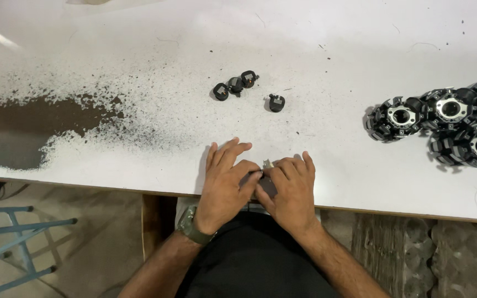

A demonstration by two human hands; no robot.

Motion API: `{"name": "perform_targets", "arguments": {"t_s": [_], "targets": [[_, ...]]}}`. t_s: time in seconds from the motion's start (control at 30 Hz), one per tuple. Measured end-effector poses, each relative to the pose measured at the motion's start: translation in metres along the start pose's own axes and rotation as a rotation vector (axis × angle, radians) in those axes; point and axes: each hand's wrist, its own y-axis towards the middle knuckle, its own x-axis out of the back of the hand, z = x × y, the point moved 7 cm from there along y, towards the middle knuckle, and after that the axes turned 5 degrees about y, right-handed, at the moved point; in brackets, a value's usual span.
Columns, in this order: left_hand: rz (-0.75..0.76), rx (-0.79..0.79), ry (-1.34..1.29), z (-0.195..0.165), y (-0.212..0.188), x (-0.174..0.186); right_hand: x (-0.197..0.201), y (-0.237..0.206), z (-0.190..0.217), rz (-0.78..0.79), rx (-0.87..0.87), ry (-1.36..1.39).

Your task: The person sits at a white table and uses a small blade to trim excess material from black molded parts. They handle the parts one at a time, scraping edges and placing finished pieces aside. Larger circular assemblies are also trimmed in the same manner.

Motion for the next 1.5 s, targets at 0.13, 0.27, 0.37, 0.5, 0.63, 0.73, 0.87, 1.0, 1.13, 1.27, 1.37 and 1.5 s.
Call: {"name": "perform_targets", "arguments": {"t_s": [0.13,0.27,0.37,0.5,0.63,0.73,0.87,1.0,1.13,1.27,1.37,1.5], "targets": [[-0.021,-0.051,-0.119,0.010,-0.011,0.005,0.001,-0.001,0.001,-0.014,-0.039,-0.007],[0.004,-0.017,0.058,0.018,-0.024,0.012,0.002,0.000,0.000,-0.038,-0.036,0.005],[-0.025,0.026,0.101,0.017,-0.034,0.016,0.011,-0.009,-0.001,-0.097,-0.006,0.061],[-0.174,-0.117,0.127,-0.001,-0.047,0.025,0.028,-0.025,-0.009,-0.158,0.008,0.091],[-0.194,-0.218,0.280,-0.015,-0.047,0.008,0.026,-0.034,-0.009,-0.155,0.013,0.256],[-0.163,-0.087,0.273,-0.004,-0.040,-0.006,0.014,-0.032,-0.002,-0.123,0.027,0.243],[-0.174,-0.040,0.257,0.002,-0.042,-0.009,0.004,-0.028,0.005,-0.127,0.038,0.240],[-0.206,-0.039,0.195,0.003,-0.043,-0.006,0.005,-0.026,0.006,-0.143,0.063,0.220],[-0.214,-0.073,0.108,0.003,-0.041,-0.008,0.003,-0.024,0.006,-0.132,0.077,0.227],[-0.231,-0.148,0.172,0.002,-0.040,-0.009,0.002,-0.022,0.007,-0.130,0.075,0.288],[-0.230,-0.216,0.248,-0.002,-0.041,-0.009,0.002,-0.020,0.008,-0.112,0.067,0.312],[-0.261,-0.236,0.248,-0.006,-0.041,-0.007,0.000,-0.018,0.009,-0.088,0.059,0.323]]}}
